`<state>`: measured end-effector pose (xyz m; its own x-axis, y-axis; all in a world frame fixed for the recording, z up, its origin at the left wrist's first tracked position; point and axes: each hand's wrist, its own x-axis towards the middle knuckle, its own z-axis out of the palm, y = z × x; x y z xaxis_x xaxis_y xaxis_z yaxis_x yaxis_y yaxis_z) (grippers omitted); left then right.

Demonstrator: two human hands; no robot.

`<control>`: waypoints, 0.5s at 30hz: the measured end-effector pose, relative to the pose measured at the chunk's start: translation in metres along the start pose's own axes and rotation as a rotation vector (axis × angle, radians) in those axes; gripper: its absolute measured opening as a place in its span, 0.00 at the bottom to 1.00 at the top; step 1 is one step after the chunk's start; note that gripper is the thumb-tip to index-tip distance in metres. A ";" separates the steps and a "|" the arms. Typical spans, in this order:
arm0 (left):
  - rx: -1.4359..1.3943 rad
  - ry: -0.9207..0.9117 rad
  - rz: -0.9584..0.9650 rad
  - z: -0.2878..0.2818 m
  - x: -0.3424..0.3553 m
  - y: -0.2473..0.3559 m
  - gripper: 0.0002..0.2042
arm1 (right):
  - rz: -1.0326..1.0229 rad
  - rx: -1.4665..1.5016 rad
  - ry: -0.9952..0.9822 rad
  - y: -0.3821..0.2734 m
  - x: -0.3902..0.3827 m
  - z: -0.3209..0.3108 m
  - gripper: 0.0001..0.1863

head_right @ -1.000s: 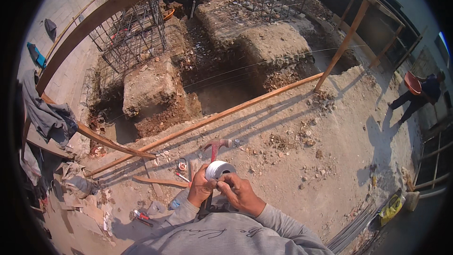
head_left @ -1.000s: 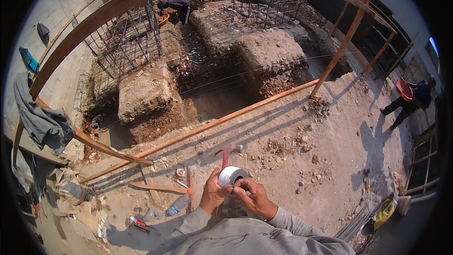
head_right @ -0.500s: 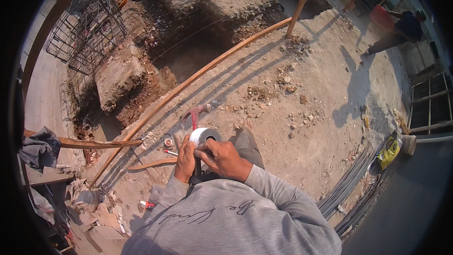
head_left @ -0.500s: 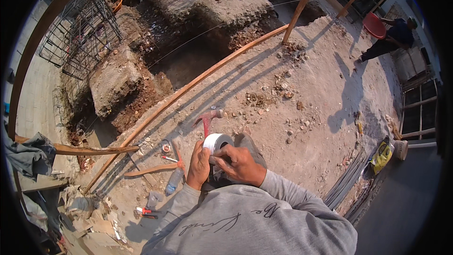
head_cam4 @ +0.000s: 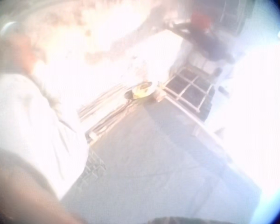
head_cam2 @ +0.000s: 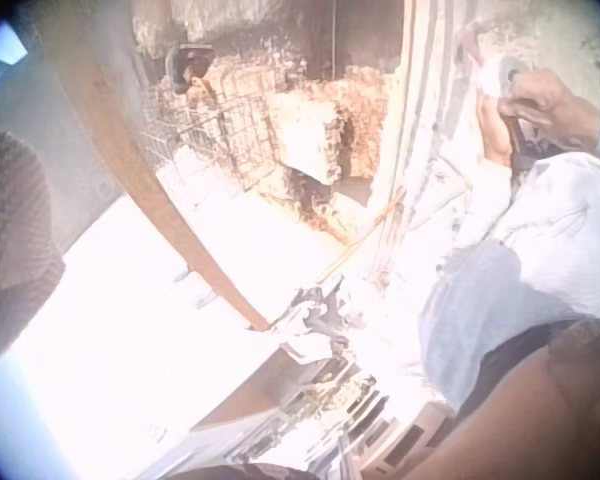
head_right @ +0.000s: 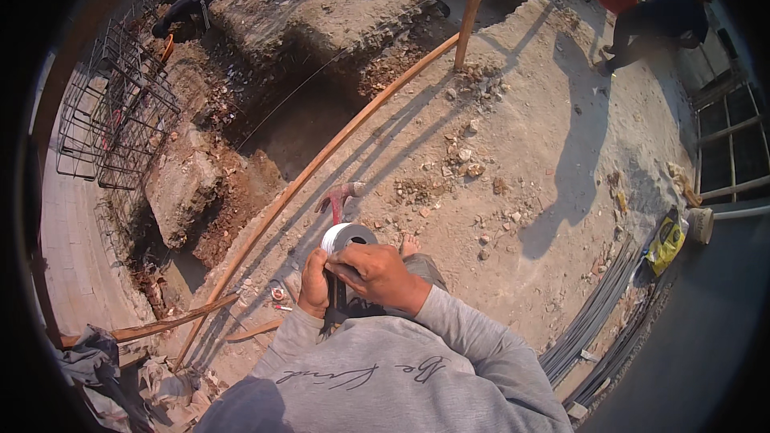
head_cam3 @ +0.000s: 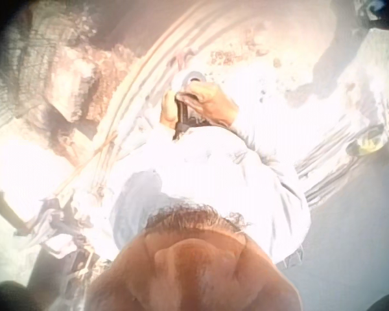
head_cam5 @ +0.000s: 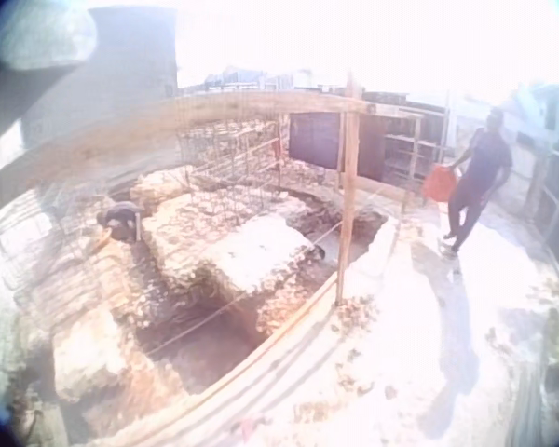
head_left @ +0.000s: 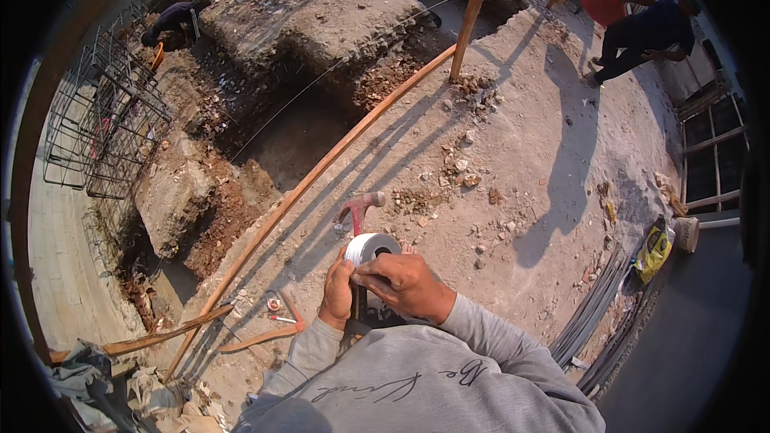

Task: The person nails a small wood block to a concrete wall using a hammer, then pulls a string from a roll, ties it to the nail, and stretches it across a construction site to set a layout line.

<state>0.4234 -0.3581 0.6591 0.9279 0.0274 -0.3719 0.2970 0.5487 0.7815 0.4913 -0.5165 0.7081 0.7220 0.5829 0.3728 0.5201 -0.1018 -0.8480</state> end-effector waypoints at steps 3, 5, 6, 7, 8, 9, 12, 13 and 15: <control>-0.060 0.044 -0.020 0.008 0.037 0.005 0.24 | 0.041 -0.033 0.054 0.019 0.024 -0.028 0.15; -0.028 0.107 -0.024 -0.002 0.055 0.000 0.26 | 0.201 0.095 0.098 0.035 0.021 -0.038 0.26; 0.022 0.139 -0.038 -0.007 0.069 -0.004 0.26 | 0.281 0.164 0.200 0.051 0.013 -0.034 0.28; 0.073 0.172 -0.050 -0.008 0.082 -0.003 0.27 | 0.359 0.232 0.303 0.066 0.005 -0.028 0.31; 0.124 0.200 -0.062 -0.005 0.094 -0.001 0.28 | 0.437 0.293 0.410 0.078 -0.003 -0.026 0.33; 0.167 0.231 -0.018 -0.004 0.111 0.002 0.27 | 0.609 0.306 0.323 0.090 -0.007 -0.023 0.37; 0.176 0.343 -0.009 -0.003 0.164 0.001 0.28 | 0.936 0.614 0.074 0.123 0.012 -0.019 0.36; 0.137 0.412 -0.064 -0.004 0.180 -0.001 0.30 | 0.918 0.612 -0.123 0.137 0.027 -0.022 0.36; 0.113 0.296 -0.054 -0.005 0.220 -0.002 0.32 | 0.968 0.669 -0.228 0.158 0.070 -0.029 0.32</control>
<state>0.6263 -0.3486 0.5735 0.8091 0.2521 -0.5308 0.3823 0.4603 0.8013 0.6377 -0.5147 0.6107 0.5499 0.6319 -0.5461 -0.5839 -0.1767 -0.7924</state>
